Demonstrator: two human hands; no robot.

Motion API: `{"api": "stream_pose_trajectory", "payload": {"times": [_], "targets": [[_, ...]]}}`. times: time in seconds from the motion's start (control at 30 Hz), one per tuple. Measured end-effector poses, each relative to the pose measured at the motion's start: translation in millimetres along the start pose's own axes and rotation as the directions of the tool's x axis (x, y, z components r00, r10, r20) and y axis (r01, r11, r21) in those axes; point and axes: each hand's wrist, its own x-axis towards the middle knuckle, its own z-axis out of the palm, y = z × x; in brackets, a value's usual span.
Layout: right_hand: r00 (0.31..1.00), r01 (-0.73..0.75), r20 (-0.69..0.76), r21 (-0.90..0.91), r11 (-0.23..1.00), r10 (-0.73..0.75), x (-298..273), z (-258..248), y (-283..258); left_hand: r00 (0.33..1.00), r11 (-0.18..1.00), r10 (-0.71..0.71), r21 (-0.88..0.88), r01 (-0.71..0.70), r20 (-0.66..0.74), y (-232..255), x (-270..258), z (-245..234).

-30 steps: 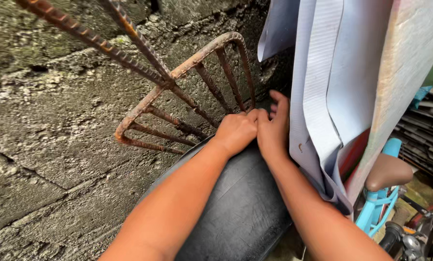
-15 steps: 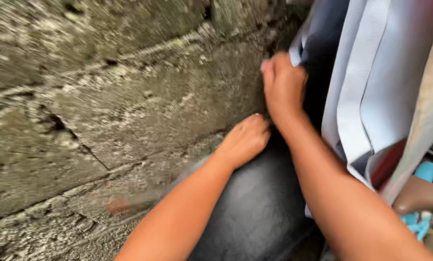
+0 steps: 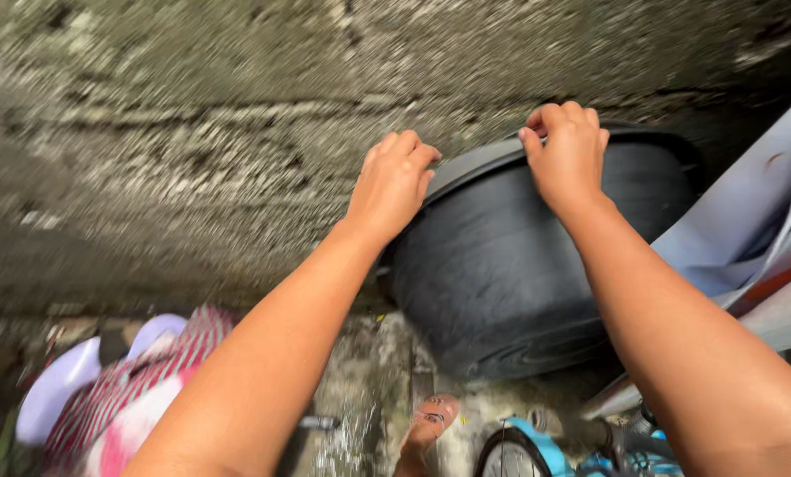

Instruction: The person sweeps debris from the floor with a broom, folds and secures a small umbrella with a strap, and then hangs a metal rack and two basins on a wall.

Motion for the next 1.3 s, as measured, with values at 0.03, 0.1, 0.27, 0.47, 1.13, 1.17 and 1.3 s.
{"api": "stream_pose_trajectory", "payload": {"times": [0.03, 0.1, 0.27, 0.47, 1.13, 1.17, 1.3], "targets": [[1.0, 0.006, 0.028, 0.009, 1.0, -0.006, -7.4, 3.9, -8.2, 1.0, 1.0, -0.024, 0.02, 0.024, -0.001, 0.8, -16.5, -9.9], [0.997, 0.025, 0.066, 0.031, 0.999, -0.027, -22.8, 12.0, -22.3, 0.985, 0.986, -0.159, 0.067, 0.155, 0.068, 3.6, -46.3, -26.0], [0.981, 0.032, 0.188, 0.089, 0.996, -0.048, -52.8, 28.7, -55.4, 0.936, 0.94, -0.327, 0.143, 0.309, 0.127, 3.1, -98.6, -61.7], [0.957, 0.188, 0.181, 0.198, 0.962, -0.225, -83.3, 43.3, -124.2, 0.714, 0.764, -0.641, 0.148, 0.628, 0.282, 2.3, -149.2, -90.6], [0.754, -0.062, 0.636, 0.321, 0.945, -0.166, -340.1, 211.5, -198.5, 0.608, 0.524, -0.743, -0.321, 0.789, 0.28, -79.7, -426.3, 7.3], [0.751, -0.065, 0.64, 0.318, 0.946, -0.164, -354.7, 226.6, -190.7, 0.602, 0.511, -0.745, -0.333, 0.792, 0.288, -82.1, -439.9, 19.0], [0.707, -0.179, 0.703, 0.285, 0.942, -0.078, -423.0, 297.0, -147.9, 0.57, 0.444, -0.758, -0.39, 0.807, 0.317, -96.9, -496.0, 77.4]]}}
